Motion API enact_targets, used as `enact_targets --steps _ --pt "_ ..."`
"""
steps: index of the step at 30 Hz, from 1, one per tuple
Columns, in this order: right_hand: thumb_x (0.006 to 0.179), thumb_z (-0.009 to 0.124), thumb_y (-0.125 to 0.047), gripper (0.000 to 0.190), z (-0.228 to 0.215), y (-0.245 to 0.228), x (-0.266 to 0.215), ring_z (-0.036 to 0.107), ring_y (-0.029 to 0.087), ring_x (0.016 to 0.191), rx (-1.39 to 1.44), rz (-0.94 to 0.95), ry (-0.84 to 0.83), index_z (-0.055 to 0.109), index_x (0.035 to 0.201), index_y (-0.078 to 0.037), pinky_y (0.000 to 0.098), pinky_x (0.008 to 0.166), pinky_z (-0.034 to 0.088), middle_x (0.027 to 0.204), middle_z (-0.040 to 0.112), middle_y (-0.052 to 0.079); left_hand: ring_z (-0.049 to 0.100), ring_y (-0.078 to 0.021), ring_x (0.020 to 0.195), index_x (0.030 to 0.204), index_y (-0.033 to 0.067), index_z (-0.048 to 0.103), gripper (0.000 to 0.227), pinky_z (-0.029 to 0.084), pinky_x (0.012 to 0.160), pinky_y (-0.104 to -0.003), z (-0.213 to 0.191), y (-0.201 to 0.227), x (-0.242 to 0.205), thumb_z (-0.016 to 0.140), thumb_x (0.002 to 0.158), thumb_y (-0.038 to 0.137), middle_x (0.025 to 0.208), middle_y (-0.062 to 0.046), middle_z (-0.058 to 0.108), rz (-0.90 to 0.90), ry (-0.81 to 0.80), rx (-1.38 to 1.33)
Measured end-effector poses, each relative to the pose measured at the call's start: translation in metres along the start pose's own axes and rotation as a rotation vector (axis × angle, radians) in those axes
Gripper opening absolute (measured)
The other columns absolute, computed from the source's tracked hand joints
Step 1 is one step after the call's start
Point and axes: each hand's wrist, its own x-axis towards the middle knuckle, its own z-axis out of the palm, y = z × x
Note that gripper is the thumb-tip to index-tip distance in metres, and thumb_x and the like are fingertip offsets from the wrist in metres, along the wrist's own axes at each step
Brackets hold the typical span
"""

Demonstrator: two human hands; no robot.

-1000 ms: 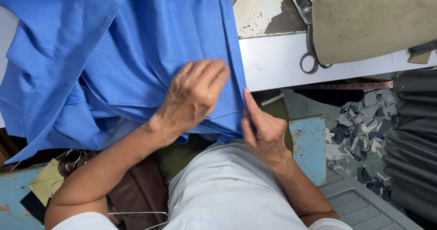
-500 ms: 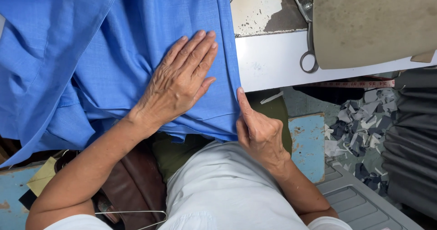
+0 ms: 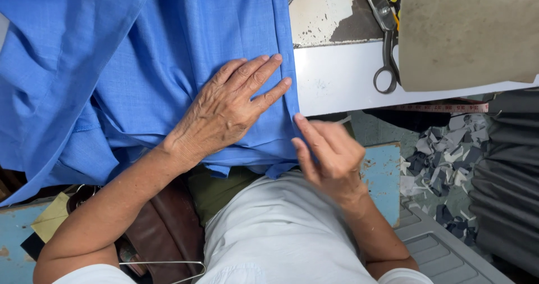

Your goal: A worker sews blue fabric panels using an industrial sewing machine, measures dimensions with a ruler, marks the fabric with a pencil, and trims edges with scissors.

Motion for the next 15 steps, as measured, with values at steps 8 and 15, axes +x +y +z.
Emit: enact_targets --steps 8,15 --pt "0.116 0.047 0.0 0.029 0.007 0.063 0.062 0.067 0.047 0.131 0.128 -0.392 -0.13 0.065 0.137 0.006 0.0602 0.107 0.059 0.142 0.069 0.023 0.065 -0.0338 0.135 0.138 0.0098 0.071 0.035 0.054 0.109 -0.045 -0.004 0.0 0.002 0.054 0.109 0.003 0.147 -0.021 0.064 0.001 0.042 0.013" --pt "0.114 0.05 0.001 0.03 0.016 0.063 0.056 0.069 0.044 0.128 0.119 -0.362 -0.12 0.068 0.137 0.006 0.058 0.11 0.057 0.144 0.07 0.022 0.072 -0.031 0.128 0.133 0.004 0.072 0.027 0.057 0.111 -0.043 -0.003 0.001 -0.005 0.057 0.111 0.0 0.133 -0.014 0.075 0.065 0.114 0.082"
